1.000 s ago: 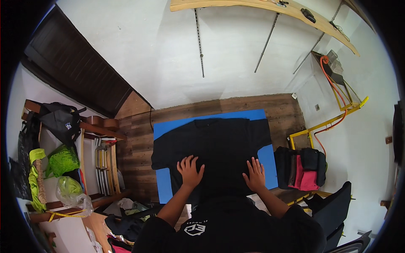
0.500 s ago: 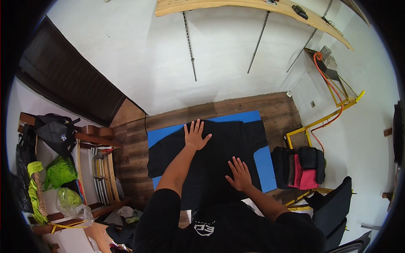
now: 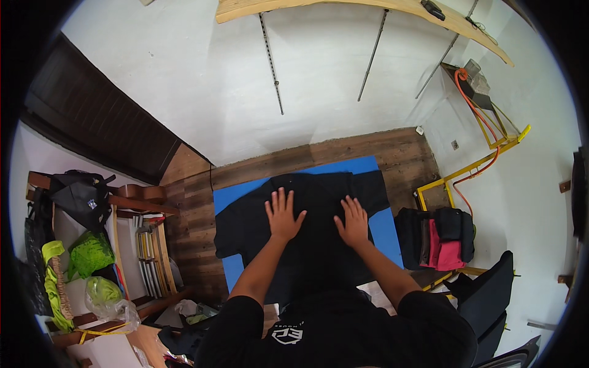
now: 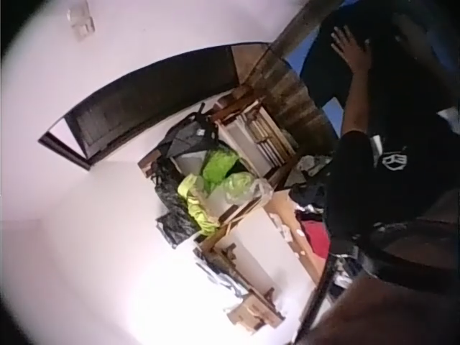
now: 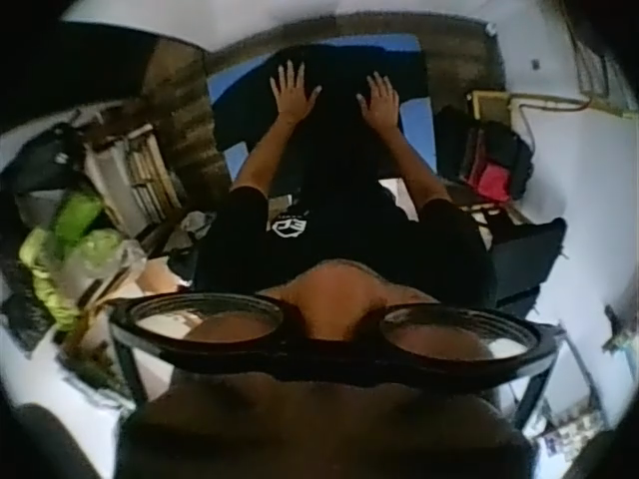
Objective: Folding a black t-shirt on a table and using small scissors to trim a loose thread.
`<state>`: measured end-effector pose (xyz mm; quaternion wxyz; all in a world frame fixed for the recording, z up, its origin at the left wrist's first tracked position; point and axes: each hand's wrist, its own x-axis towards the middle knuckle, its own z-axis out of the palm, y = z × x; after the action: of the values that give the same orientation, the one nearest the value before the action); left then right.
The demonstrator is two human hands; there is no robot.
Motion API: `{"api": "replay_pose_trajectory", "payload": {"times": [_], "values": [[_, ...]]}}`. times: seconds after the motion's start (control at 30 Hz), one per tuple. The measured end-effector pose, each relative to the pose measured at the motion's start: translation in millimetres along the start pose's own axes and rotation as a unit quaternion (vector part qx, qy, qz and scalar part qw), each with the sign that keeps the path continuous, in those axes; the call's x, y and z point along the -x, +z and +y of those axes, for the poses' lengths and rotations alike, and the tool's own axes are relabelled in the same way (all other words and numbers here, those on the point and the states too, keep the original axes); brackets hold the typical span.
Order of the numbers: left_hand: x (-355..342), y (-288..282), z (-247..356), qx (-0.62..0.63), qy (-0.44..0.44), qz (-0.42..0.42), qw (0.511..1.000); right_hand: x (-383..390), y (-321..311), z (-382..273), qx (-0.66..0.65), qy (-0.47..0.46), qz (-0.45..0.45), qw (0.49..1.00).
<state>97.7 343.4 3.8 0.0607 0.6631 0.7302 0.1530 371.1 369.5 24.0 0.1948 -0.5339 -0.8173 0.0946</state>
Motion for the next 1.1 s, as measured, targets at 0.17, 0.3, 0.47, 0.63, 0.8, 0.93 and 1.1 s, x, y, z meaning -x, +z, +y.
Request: {"api": "replay_pose_trajectory", "payload": {"times": [0.17, 0.3, 0.47, 0.63, 0.8, 0.93, 1.1], "values": [[49.0, -7.9, -55.3, 0.012, -0.151, -0.001, 0.989, -54.3, 5.7, 27.4, 0.029, -0.020, -0.089, 0.995], [83.4, -23.5, -86.1, -0.003, -0.197, 0.001, 0.980, -71.2, 9.3, 26.8, 0.047, -0.038, -0.153, 0.986], [71.7, -19.9, -76.8, -0.011, -0.205, 0.051, 0.977, -79.2, 24.2, 8.2, 0.085, 0.004, -0.091, 0.992], [-13.3, -7.9, -23.0, 0.071, 0.006, 0.025, 0.997, -107.2, 42.7, 0.8, 0.034, -0.127, -0.106, 0.986], [-48.5, 3.5, -27.4, -0.040, 0.052, -0.086, 0.994, -130.4, 32.9, 4.2, 0.090, -0.129, -0.218, 0.963], [-45.6, 4.9, -29.5, -0.040, 0.051, -0.079, 0.995, -133.6, 28.6, 7.0, 0.097, -0.102, -0.248, 0.959], [-44.8, 2.8, -28.9, -0.057, 0.043, -0.072, 0.995, -136.7, 26.2, 9.2, 0.100, -0.110, -0.238, 0.960]]}}
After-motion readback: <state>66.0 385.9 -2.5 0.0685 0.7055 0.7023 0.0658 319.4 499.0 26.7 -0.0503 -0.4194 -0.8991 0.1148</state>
